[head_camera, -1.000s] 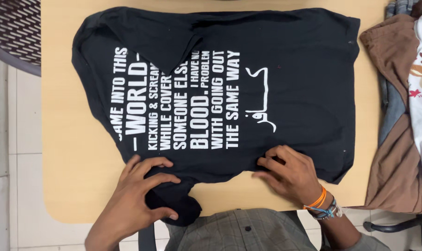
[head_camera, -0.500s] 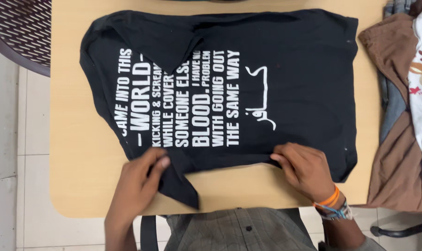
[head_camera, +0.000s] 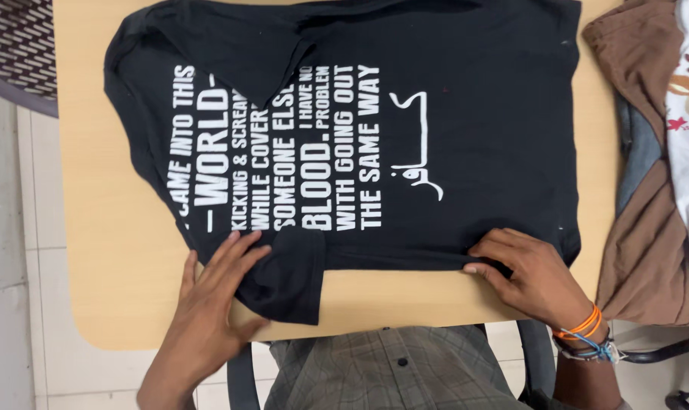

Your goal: The person folds shirts and pants by hand on a table and places them into an open suitcase.

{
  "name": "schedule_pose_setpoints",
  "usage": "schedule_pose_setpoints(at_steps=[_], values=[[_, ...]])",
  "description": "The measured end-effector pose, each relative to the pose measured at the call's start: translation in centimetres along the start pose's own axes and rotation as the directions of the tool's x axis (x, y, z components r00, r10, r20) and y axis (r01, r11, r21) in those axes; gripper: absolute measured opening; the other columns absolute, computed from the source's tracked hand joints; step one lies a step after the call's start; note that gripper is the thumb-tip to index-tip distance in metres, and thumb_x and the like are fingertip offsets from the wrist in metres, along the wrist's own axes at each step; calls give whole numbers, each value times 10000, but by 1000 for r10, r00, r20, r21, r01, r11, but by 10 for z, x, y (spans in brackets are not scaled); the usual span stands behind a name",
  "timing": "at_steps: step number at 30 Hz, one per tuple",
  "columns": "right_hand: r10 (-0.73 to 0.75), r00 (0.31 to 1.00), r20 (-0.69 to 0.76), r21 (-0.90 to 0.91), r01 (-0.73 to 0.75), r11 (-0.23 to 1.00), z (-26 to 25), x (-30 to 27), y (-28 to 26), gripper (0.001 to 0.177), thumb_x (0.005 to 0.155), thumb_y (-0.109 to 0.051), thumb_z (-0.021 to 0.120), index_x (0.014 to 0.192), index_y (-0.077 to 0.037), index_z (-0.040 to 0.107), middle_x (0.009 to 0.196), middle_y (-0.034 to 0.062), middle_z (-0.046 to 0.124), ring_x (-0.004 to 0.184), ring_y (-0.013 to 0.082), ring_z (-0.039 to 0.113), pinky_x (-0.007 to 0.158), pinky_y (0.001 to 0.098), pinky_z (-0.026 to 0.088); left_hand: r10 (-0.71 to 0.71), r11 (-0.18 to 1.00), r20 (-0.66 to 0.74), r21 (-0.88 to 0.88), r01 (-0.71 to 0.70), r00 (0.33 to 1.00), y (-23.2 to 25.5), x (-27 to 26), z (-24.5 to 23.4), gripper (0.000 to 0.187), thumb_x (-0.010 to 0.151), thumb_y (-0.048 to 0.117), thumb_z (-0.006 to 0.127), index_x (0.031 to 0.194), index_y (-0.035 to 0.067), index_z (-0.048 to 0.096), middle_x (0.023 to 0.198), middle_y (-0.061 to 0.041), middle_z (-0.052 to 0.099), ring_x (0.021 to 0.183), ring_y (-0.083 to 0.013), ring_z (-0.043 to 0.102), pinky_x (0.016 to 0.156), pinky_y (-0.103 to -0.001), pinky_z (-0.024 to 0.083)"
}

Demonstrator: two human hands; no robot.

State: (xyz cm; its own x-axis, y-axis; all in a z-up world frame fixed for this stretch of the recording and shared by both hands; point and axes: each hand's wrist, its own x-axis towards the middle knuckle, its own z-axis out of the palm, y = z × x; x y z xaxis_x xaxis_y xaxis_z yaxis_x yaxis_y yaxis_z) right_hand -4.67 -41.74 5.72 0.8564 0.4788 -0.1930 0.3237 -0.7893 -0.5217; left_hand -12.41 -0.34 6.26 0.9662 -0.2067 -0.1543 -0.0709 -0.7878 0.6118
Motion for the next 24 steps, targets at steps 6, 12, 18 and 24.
schedule_pose_setpoints(at_steps=[6,12,18,24], values=[[74,996,51,-15,-73,997,-5,9,-4,241,802,-290,747,883,-63,750,851,59,722,684,272,685,615,374,543,-192,975,-224,-158,159,955,-13,4,-2,394,857,45,645,1245,108,681,1123,-96,734,1046,-248,679,1007,-442,443],[169,985,28,42,-170,985,-5,11,-1,248,810,-292,767,915,-69,760,843,47,743,624,230,705,557,336,548,-365,905,-457,-379,194,811,-28,48,8,182,1122,155,523,1105,18,642,795,-92,709,681,-144,661,624,-289,486],[201,979,-47,91,-196,976,5,7,0,260,805,-290,777,917,-56,754,794,45,744,653,187,722,527,299,555,-344,901,-556,-421,100,757,-32,29,19,144,1121,130,540,1082,1,589,959,-122,718,859,-182,680,795,-307,527],[142,983,-112,-65,-150,986,-1,28,-32,498,713,-372,853,1103,-90,724,940,58,718,790,208,703,672,334,566,-264,961,-620,-101,259,739,-35,-6,17,263,892,-6,607,1152,28,588,1292,-138,628,1248,-319,587,1066,-432,482]])
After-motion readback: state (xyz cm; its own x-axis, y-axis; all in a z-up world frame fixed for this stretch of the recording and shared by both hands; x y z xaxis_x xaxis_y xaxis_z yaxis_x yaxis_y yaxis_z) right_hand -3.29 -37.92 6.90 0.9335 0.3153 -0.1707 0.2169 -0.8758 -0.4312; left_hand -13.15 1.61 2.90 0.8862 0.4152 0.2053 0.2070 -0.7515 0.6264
